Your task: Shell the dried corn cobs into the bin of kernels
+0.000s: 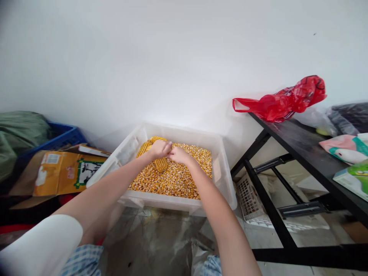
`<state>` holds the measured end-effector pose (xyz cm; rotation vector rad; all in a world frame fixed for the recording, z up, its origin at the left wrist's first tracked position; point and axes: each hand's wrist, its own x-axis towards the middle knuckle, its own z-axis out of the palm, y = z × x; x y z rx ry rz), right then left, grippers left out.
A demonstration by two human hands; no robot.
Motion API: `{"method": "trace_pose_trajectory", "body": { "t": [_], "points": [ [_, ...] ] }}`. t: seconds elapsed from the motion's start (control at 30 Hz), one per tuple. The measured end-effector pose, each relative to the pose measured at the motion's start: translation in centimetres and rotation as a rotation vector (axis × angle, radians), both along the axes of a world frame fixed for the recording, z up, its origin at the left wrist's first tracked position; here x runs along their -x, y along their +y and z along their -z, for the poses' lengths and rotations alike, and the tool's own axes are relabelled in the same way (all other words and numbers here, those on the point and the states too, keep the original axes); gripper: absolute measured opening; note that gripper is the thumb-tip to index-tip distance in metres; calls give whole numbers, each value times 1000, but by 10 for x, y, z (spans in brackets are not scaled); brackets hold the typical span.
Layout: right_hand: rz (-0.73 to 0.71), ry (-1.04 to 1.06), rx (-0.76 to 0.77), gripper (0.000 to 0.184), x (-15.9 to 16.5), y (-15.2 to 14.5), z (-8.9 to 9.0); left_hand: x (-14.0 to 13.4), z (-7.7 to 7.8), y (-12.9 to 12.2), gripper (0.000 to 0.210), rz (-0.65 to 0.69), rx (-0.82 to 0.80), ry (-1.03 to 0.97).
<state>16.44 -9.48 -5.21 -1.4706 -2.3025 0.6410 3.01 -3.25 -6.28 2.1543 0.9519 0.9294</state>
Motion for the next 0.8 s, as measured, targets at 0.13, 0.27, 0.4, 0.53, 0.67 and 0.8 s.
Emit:
{"method": "trace_pose_trajectory", "body": {
  "t": [0.13,0.27,0.4,0.53,0.67,0.8],
  "points": [
    [-46,-132,47,27,9,-2,7,-3,0,-2,30,-42,-69,45],
    [23,-132,1,31,6,-7,-10,1,-7,6,39,-176,26,-181],
    [87,-8,-49,32,-6,-14,-31,10,-14,20,48,-106,479,-582],
    [149,32,-152,31,-8,-16,-35,12,-15,26,45,-31,676,-751],
    [148,-56,-180,29,-1,-16,-32,6,-11,23,44,24,674,-703],
    [174,-169,-209,31,7,-19,-33,2,-8,22,47,-22,621,-687]
  ]
}}
